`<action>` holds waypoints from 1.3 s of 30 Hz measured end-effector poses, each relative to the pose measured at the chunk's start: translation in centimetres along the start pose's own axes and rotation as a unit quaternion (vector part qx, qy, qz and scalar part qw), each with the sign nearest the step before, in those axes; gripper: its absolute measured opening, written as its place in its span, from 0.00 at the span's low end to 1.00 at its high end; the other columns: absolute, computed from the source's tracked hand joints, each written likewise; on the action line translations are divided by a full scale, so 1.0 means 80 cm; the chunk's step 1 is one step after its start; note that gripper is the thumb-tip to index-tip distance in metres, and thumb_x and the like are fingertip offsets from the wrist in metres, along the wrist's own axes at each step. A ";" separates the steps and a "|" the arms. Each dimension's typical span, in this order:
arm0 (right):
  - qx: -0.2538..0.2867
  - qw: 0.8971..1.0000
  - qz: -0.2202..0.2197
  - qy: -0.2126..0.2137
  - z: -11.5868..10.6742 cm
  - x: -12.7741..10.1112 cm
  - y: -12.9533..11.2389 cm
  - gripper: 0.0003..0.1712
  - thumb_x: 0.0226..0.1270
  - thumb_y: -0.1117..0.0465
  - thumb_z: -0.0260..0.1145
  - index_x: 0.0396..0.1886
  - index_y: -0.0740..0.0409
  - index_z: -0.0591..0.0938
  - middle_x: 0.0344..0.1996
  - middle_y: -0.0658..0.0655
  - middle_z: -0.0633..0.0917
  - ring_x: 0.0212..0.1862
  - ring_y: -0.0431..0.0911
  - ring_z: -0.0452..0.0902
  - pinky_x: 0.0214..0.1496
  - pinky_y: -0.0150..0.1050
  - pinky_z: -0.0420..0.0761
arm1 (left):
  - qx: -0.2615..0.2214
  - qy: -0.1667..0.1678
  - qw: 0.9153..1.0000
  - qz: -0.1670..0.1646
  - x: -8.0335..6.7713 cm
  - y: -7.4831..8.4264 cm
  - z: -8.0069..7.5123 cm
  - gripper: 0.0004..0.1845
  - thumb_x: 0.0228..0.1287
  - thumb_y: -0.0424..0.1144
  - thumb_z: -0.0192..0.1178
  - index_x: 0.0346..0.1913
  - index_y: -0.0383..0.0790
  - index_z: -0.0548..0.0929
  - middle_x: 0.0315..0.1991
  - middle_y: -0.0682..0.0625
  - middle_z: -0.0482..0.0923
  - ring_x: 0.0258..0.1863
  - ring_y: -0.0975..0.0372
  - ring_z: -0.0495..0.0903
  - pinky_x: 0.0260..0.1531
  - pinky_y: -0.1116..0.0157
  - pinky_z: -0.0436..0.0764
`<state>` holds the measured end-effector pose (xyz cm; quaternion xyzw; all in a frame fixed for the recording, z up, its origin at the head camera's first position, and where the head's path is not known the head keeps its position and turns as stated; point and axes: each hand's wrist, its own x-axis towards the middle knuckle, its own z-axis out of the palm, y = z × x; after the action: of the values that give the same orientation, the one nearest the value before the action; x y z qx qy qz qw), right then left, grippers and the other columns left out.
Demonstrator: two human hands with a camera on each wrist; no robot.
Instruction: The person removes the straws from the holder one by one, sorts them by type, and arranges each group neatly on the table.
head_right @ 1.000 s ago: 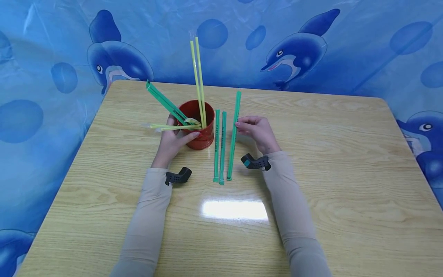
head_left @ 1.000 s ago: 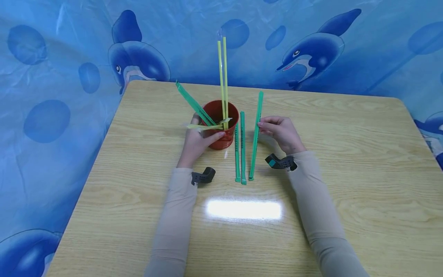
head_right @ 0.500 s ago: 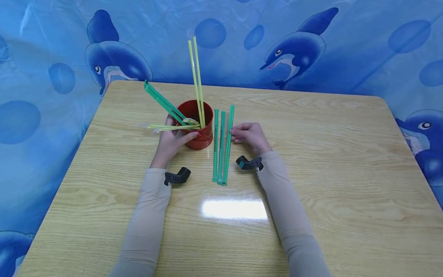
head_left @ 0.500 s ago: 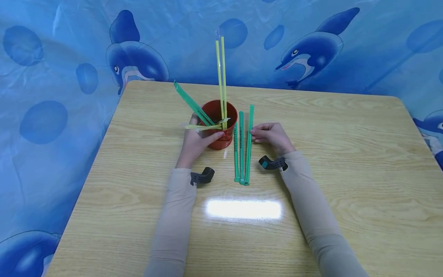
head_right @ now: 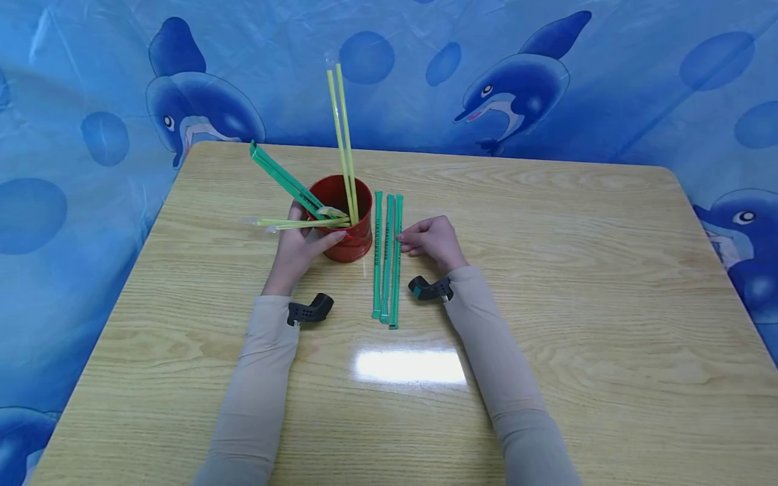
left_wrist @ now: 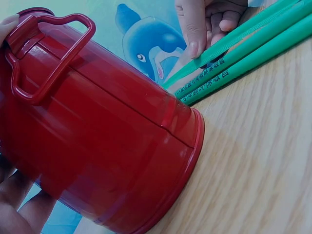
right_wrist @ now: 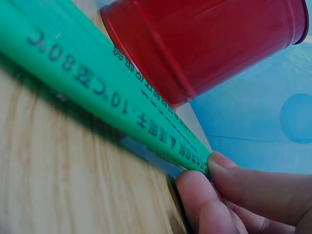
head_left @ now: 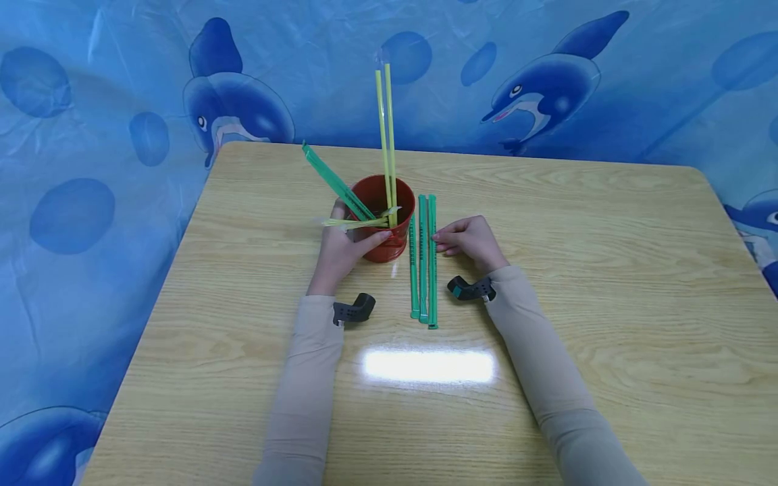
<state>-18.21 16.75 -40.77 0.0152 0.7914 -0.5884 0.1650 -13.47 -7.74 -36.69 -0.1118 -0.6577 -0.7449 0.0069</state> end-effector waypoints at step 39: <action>-0.012 1.000 -0.010 0.016 0.004 0.002 0.004 0.14 0.62 0.67 0.66 0.38 0.79 0.82 0.22 0.54 0.86 0.23 0.38 0.82 0.28 0.32 0.83 | -0.006 -0.001 1.000 0.007 0.000 0.002 0.001 0.40 0.52 0.22 0.63 0.67 0.30 0.56 0.64 0.36 0.63 0.63 0.50 0.66 0.60 0.62 0.71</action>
<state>-18.26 16.50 -41.17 0.0152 0.8013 -0.5799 0.1464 -13.44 -7.67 -36.48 -0.1169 -0.6527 -0.7485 0.0106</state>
